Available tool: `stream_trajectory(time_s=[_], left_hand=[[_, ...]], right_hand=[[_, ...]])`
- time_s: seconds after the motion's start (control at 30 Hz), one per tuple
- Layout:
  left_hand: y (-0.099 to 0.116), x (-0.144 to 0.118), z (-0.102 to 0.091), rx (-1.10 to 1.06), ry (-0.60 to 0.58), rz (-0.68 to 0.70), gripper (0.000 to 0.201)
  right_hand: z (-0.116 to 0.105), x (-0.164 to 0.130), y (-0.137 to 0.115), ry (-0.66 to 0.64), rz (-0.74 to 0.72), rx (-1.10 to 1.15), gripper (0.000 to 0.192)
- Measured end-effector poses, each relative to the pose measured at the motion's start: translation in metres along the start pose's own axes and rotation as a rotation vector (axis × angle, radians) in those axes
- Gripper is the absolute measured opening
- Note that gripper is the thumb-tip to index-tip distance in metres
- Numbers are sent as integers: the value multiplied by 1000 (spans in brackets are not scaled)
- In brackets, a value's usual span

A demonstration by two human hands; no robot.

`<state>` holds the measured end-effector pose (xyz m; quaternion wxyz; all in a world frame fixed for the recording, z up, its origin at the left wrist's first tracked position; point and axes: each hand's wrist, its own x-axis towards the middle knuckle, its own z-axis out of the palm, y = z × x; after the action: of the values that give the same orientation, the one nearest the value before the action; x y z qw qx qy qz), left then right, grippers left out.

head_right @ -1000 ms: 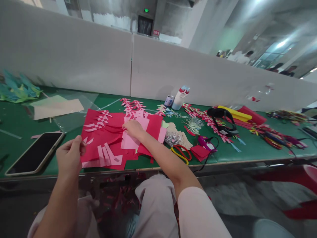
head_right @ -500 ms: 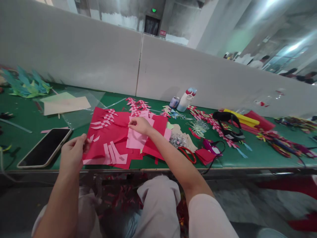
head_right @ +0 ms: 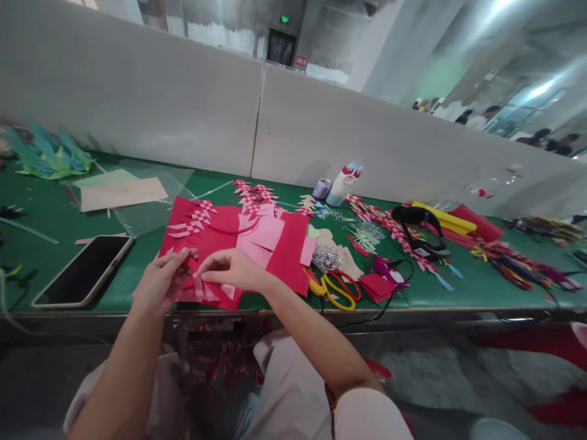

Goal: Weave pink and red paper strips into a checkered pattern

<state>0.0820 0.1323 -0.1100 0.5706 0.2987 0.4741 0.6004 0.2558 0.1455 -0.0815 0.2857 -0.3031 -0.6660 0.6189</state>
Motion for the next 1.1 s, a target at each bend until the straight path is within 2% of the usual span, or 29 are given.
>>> stream_trajectory(time_s=[0.07, 0.17, 0.27, 0.4, 0.47, 0.57, 0.67, 0.77, 0.9, 1.1], left_hand=[[-1, 3, -3, -1, 50, 25, 40], [-4, 5, -4, 11, 87, 49, 39], [-7, 7, -4, 24, 92, 67, 42], [-11, 10, -7, 45, 74, 98, 44], [-13, 12, -9, 58, 68, 113, 45], [-15, 15, -12, 71, 91, 154, 44], [-15, 15, -13, 97, 120, 205, 40], [-13, 12, -10, 143, 117, 240, 33], [-9, 6, -5, 193, 58, 267, 23], [-9, 2, 0, 198, -6, 288, 23]], right_hand=[[2, -6, 3, 4, 19, -18, 13], [3, -13, 7, 30, -55, -38, 20], [5, -16, 13, 96, -159, -59, 20], [10, -16, 21, 182, -211, -54, 14], [12, -16, 24, 219, -196, -36, 11], [12, -16, 26, 264, -131, 14, 27], [11, -15, 25, 278, -114, -50, 36], [12, -12, 21, 317, -159, -136, 36], [17, 0, 17, 425, -137, -145, 33], [24, 15, 18, 487, -38, 31, 31]])
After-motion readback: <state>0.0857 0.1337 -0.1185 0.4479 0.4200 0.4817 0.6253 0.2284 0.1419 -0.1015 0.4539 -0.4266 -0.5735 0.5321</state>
